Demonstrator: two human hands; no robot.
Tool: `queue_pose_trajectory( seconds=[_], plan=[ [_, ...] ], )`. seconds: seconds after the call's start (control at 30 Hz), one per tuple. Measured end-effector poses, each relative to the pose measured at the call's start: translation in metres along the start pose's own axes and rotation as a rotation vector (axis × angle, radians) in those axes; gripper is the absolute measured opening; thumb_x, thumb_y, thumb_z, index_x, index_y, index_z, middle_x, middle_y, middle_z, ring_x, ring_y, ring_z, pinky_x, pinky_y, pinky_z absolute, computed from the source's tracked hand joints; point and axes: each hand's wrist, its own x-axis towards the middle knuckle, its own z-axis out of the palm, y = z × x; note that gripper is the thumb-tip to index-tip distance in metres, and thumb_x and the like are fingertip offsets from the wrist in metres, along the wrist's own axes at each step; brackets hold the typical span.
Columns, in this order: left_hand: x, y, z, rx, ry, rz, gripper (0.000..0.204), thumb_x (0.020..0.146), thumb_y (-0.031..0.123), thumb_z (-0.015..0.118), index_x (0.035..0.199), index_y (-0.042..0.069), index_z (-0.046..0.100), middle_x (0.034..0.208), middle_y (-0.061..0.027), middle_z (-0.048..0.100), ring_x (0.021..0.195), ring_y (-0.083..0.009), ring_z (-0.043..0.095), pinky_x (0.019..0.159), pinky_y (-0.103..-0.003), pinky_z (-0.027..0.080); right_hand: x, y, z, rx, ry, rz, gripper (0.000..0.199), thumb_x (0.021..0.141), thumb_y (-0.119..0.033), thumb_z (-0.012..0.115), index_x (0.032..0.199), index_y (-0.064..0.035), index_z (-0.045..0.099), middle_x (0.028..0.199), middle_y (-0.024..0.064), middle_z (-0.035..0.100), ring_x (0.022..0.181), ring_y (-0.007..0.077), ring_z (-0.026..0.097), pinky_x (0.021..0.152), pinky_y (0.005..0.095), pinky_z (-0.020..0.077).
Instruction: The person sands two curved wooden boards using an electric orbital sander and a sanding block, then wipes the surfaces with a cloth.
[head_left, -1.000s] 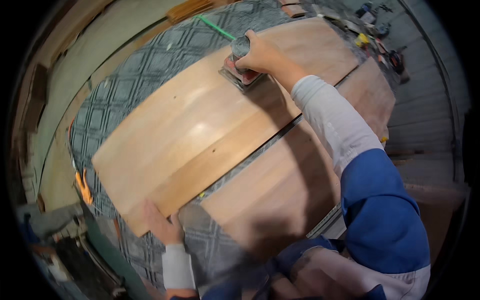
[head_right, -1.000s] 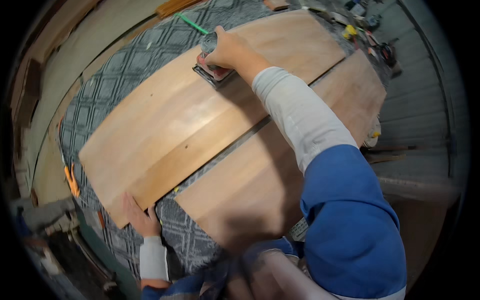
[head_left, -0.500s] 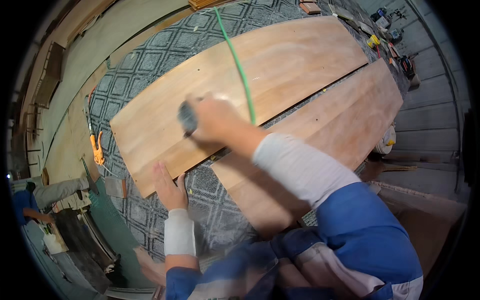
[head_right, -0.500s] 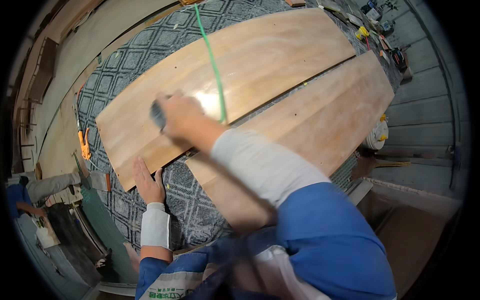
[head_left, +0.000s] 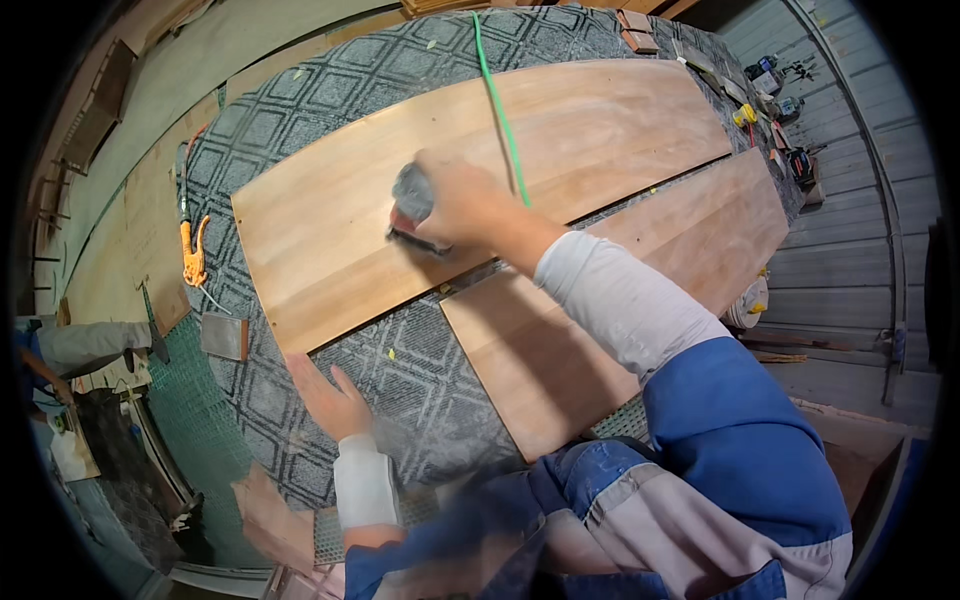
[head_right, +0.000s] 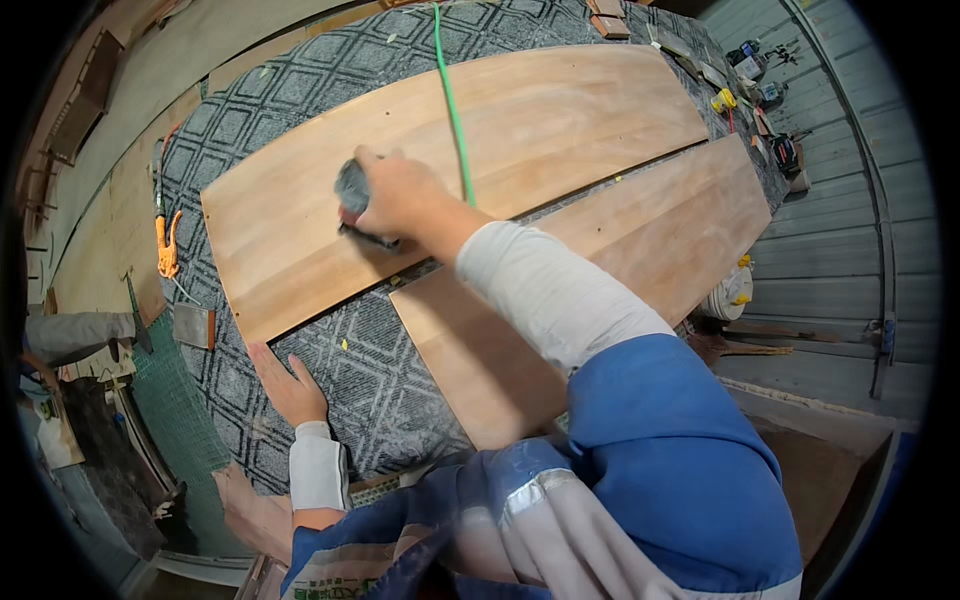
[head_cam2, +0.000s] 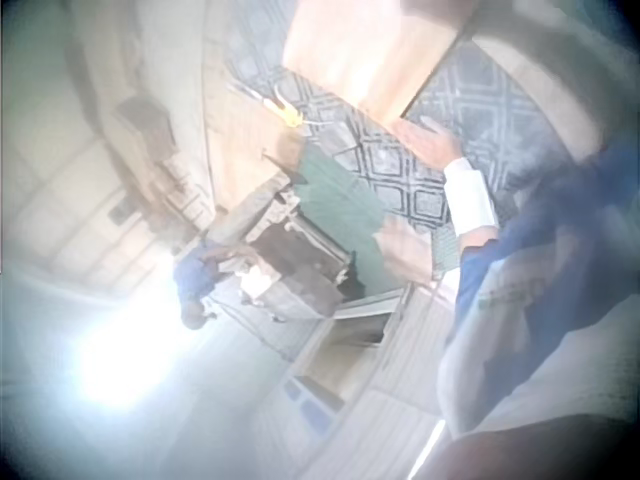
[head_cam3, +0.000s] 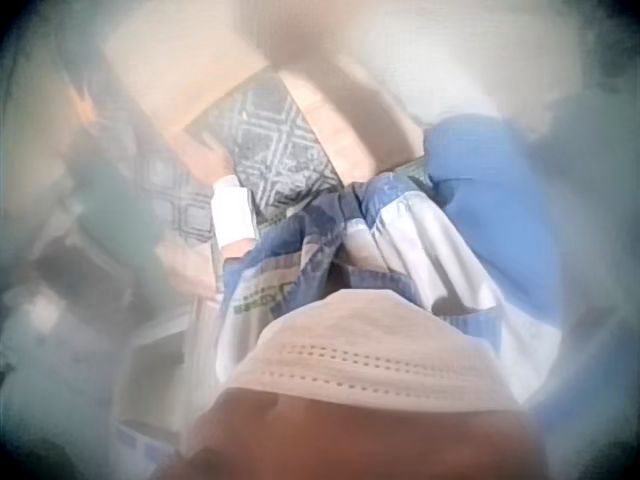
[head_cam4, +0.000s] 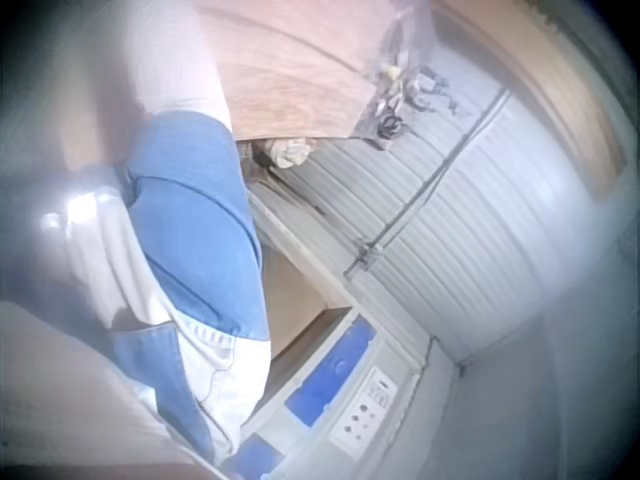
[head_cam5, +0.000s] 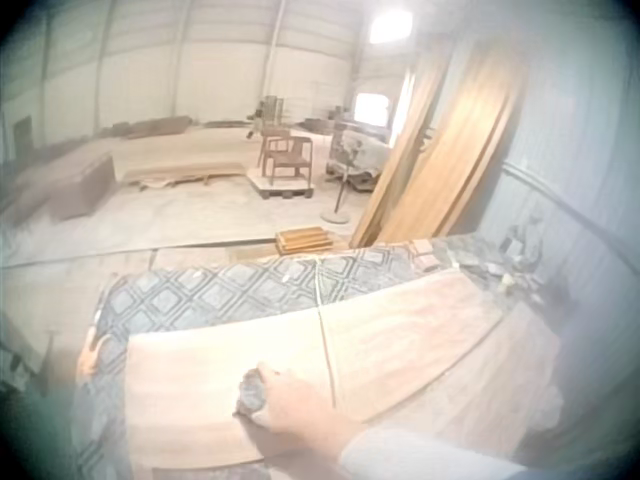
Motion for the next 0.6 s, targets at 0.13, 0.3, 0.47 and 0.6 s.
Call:
queue_pose_trajectory(
  seconds=[0.13,0.3,0.47,0.6],
  plan=[
    [-0.003,-0.008,0.001,0.005,0.015,-0.004,0.060,0.101,0.018,0.049,0.155,-0.004,0.032,0.162,-0.0226,0.032,0.151,-0.0358,0.029,0.124,-0.046,0.025,-0.008,0.013,-0.015,0.029,-0.034,0.123,0.075,0.073,-0.055,0.079,0.126,-0.0066,0.057,0.107,0.0280,0.068,0.100,0.0455,0.067,0.088,0.0486,0.0544],
    [-0.002,-0.003,0.010,0.008,0.004,-0.011,0.061,0.103,0.017,0.047,0.157,-0.002,0.028,0.164,-0.0208,0.028,0.153,-0.0344,0.026,0.125,-0.044,0.024,-0.027,0.128,-0.071,-0.042,0.142,0.287,0.083,0.063,-0.038,0.084,0.133,-0.0043,0.055,0.106,0.0230,0.071,0.100,0.0386,0.070,0.086,0.0456,0.0558],
    [-0.004,-0.002,0.013,0.012,0.032,-0.007,0.061,0.101,0.014,0.048,0.157,-0.003,0.028,0.163,-0.0218,0.028,0.153,-0.0347,0.025,0.124,-0.045,0.025,-0.009,0.051,-0.024,0.033,0.020,0.149,0.083,0.064,-0.042,0.085,0.131,-0.0041,0.055,0.108,0.0244,0.071,0.102,0.0415,0.068,0.087,0.0465,0.0552],
    [-0.002,0.000,0.008,-0.025,0.016,-0.028,0.059,0.099,0.014,0.050,0.153,-0.007,0.034,0.161,-0.0259,0.031,0.151,-0.0393,0.028,0.124,-0.048,0.024,0.008,-0.070,0.042,0.039,-0.055,-0.101,0.065,0.073,-0.038,0.081,0.122,-0.0021,0.057,0.102,0.0244,0.070,0.102,0.0412,0.067,0.087,0.0479,0.0548]
  ],
)
